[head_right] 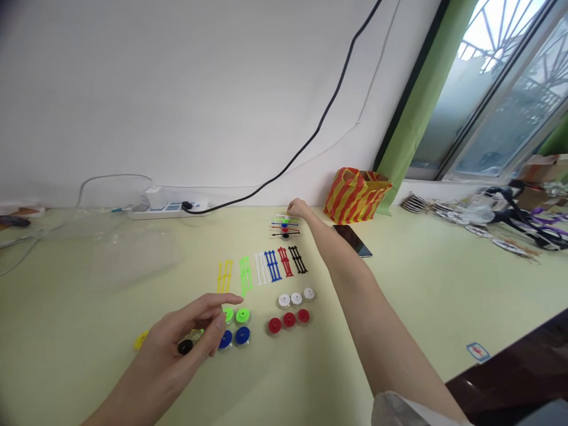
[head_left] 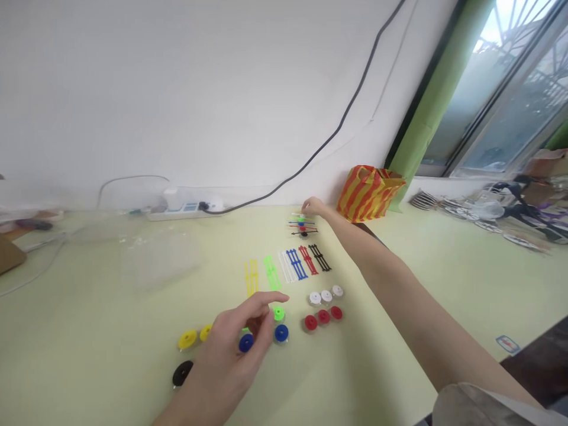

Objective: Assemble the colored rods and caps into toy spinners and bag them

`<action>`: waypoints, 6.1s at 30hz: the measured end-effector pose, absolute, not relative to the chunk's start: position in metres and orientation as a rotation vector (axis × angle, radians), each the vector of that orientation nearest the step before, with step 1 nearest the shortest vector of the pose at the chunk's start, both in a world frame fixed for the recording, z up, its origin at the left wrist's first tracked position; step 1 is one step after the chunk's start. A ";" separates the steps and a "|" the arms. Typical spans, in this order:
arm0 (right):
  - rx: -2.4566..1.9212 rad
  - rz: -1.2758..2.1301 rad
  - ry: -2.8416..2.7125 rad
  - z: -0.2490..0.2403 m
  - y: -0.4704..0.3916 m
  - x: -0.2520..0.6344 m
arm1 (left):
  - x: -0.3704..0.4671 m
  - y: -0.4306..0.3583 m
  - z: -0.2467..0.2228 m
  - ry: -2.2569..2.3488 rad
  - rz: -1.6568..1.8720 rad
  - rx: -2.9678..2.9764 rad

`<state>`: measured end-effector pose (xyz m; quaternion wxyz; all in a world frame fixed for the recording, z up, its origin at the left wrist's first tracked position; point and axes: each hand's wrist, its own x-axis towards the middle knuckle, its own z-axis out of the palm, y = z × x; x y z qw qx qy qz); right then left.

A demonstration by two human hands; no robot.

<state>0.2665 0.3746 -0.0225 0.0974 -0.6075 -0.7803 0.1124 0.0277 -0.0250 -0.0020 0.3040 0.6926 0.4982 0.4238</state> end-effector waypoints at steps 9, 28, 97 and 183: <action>-1.666 0.250 -2.265 -0.006 0.341 0.266 | -0.005 0.003 0.007 1.467 1.246 1.918; -0.968 -0.166 -2.186 -0.056 0.134 0.307 | -0.171 0.064 -0.049 2.203 0.414 2.132; -0.647 0.138 -1.917 0.001 0.059 0.217 | -0.085 0.033 -0.004 1.676 0.785 3.342; -1.417 -0.119 -2.103 -0.044 0.185 0.294 | -0.087 0.043 -0.018 1.421 1.273 2.828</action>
